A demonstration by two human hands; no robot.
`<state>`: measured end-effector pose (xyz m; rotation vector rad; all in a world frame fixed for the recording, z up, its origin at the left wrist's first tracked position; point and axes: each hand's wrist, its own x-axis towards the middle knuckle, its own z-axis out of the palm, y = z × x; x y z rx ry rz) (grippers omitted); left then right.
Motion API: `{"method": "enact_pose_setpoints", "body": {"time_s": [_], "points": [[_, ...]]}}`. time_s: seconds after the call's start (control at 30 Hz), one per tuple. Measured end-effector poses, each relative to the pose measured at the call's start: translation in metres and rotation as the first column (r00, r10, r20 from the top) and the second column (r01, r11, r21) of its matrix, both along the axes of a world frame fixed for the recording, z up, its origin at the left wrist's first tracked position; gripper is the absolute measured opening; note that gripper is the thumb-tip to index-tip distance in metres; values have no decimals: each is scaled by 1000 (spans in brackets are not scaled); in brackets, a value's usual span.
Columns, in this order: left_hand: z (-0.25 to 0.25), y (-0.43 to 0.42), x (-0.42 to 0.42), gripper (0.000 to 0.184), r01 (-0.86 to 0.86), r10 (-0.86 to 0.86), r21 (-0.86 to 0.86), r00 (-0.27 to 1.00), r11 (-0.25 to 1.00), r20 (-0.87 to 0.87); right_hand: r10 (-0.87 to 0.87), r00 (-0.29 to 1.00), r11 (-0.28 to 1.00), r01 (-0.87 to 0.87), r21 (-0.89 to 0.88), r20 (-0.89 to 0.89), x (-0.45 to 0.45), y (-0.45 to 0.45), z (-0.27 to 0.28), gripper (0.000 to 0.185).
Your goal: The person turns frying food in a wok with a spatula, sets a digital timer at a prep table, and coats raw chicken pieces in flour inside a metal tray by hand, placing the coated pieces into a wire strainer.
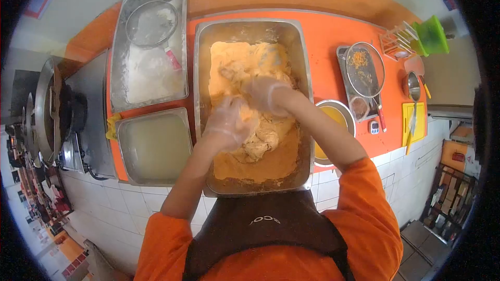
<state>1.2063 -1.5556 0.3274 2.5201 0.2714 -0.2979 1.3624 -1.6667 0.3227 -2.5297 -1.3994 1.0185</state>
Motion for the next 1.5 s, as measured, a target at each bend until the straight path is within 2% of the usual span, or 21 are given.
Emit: {"method": "enact_pose_setpoints", "body": {"time_s": [0.07, 0.13, 0.2, 0.23, 0.33, 0.4, 0.47, 0.53, 0.63, 0.77, 0.83, 0.87, 0.93, 1.0, 1.03, 1.13, 1.23, 1.3, 1.4, 1.43, 1.5], "points": [[11, 5, -7, 50, 21, -22, -43, 999, 999, -27, 159, 986, 984, -163, 79, 52, 2, -16, 2, 32], [27, 23, -11, 46, 81, -92, -118, 992, 990, -92, 497, 843, 868, -480, -126, 207, 18, -11, 10, 33], [47, 34, -11, 41, -2, -47, -239, 979, 971, -199, 320, 925, 946, -298, -130, 205, 81, 26, -8, 36], [53, 36, -11, 40, -44, -32, -293, 968, 955, -250, -148, 988, 986, 145, 78, 32, 99, 43, -41, 38], [46, 30, -25, 39, -25, 18, -107, 998, 994, -59, -21, 999, 977, 30, 209, -45, 81, 72, -109, 40], [20, 32, -34, 36, -122, 150, -181, 976, 976, 155, 78, 992, 955, -44, 292, -104, 56, 90, -143, 42], [11, 34, -38, 36, -194, 273, -267, 913, 944, 303, 157, 973, 955, -106, 278, -169, 33, 86, -126, 44], [9, 39, -33, 40, -237, 368, -347, 846, 907, 386, 193, 948, 973, -152, 174, -253, -6, 60, -39, 47], [-9, 44, -18, 37, -254, 347, -248, 799, 935, 491, 232, 970, 970, -225, 97, -75, -58, 31, 12, 34], [-48, 34, 3, 34, -296, 306, -249, 952, 922, 3, 184, 983, 982, -183, 52, -4, -93, -16, 34, 28], [-44, 12, 18, 31, -449, 366, -191, 862, 873, -351, 330, 944, 937, -326, 125, -12, -65, -23, 21, 30], [-46, 5, 15, 30, -341, 305, -152, 928, 928, -216, 399, 917, 906, -392, 162, -11, -45, -25, 14, 35], [-56, -7, 1, 28, -134, 135, -26, 990, 991, 51, 179, 982, 977, -185, 109, 61, -1, -27, 9, 36], [-73, -2, -10, 27, 111, -107, 141, 994, 984, -32, -239, 971, 970, 238, -43, -8, 28, -23, 6, 38], [-70, 0, -13, 26, 230, -216, 218, 972, 948, -87, -271, 963, 962, 271, -30, 10, 27, -24, -1, 38], [-34, -1, -28, 23, 207, -181, 138, 967, 969, -179, -294, 953, 953, 298, -49, 70, 17, -26, -38, 40], [-8, 1, -16, 21, -42, 46, 37, 992, 998, -114, -134, 971, 981, 158, -113, 196, -11, -36, -45, 39], [-6, 12, 18, 24, -83, 101, 162, 990, 983, -100, -26, 941, 997, 48, -59, 338, -49, -55, -28, 33], [-55, 32, 66, 30, -94, 88, 106, 995, 990, 55, 62, 876, 992, -108, 69, 478, -91, -77, -35, 26], [-87, 38, 81, 31, -111, 108, 106, 993, 988, 42, 48, 957, 988, -87, 124, 287, -92, -80, -12, 27], [-97, 37, 86, 32, -128, 133, 100, 990, 987, -52, -61, 959, 954, -25, 298, 276, -90, -93, -80, 28]]}}
